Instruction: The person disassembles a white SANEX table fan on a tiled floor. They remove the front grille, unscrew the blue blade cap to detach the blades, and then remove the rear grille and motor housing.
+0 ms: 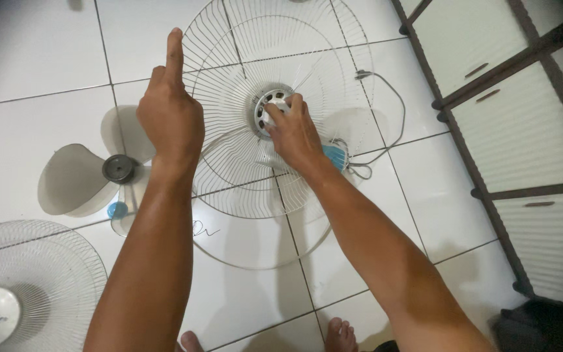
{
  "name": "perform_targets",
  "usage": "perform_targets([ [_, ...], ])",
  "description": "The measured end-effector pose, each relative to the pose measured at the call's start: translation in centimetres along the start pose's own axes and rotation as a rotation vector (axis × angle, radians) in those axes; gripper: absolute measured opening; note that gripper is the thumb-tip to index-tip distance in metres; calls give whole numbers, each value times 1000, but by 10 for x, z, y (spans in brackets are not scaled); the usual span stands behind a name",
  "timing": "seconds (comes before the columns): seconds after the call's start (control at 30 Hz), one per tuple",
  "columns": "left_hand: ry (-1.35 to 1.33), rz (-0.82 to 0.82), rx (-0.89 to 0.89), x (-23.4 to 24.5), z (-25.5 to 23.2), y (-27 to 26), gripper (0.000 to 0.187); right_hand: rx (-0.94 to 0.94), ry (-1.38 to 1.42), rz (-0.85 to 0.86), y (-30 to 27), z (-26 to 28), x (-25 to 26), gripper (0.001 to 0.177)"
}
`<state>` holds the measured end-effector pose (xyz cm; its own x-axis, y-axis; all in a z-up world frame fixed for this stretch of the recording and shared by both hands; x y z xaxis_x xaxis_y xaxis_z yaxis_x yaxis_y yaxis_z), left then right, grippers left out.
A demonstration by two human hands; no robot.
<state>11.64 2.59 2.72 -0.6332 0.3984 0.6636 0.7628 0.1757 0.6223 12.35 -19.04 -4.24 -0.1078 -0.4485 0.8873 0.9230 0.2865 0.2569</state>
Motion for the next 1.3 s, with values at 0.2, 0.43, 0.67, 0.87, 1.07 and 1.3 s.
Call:
perform_targets([
  [0.2,-6,6,12,-3,1,0,89,94,-80,-17,-6,-2,-3,41],
  [0.43,-18,1,8,1,-4,2,88,209,-327,7,-6,5,5,39],
  [0.67,1,3,23,0,-9,3,86,-348,177,36,-6,-5,27,81],
  [0.87,-20,20,49,-2,-6,4,83,-369,164,5,5,-5,8,67],
  [1.07,-21,1,36,-3,-3,3,86,-207,137,-20,4,-7,8,61],
  [1.3,-21,20,34,0,-5,2,87,-148,67,43,5,-6,8,60],
])
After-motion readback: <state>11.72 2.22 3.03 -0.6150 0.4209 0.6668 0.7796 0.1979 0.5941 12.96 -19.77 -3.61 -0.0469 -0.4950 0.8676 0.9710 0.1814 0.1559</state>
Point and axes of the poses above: each hand's wrist, its own y-axis towards the middle knuckle, its own x-axis out of the back of the hand, z = x × y, the point moved 5 cm from there along y, towards the middle knuckle, and after that the axes turned 4 degrees about x, right-handed, at the moved point
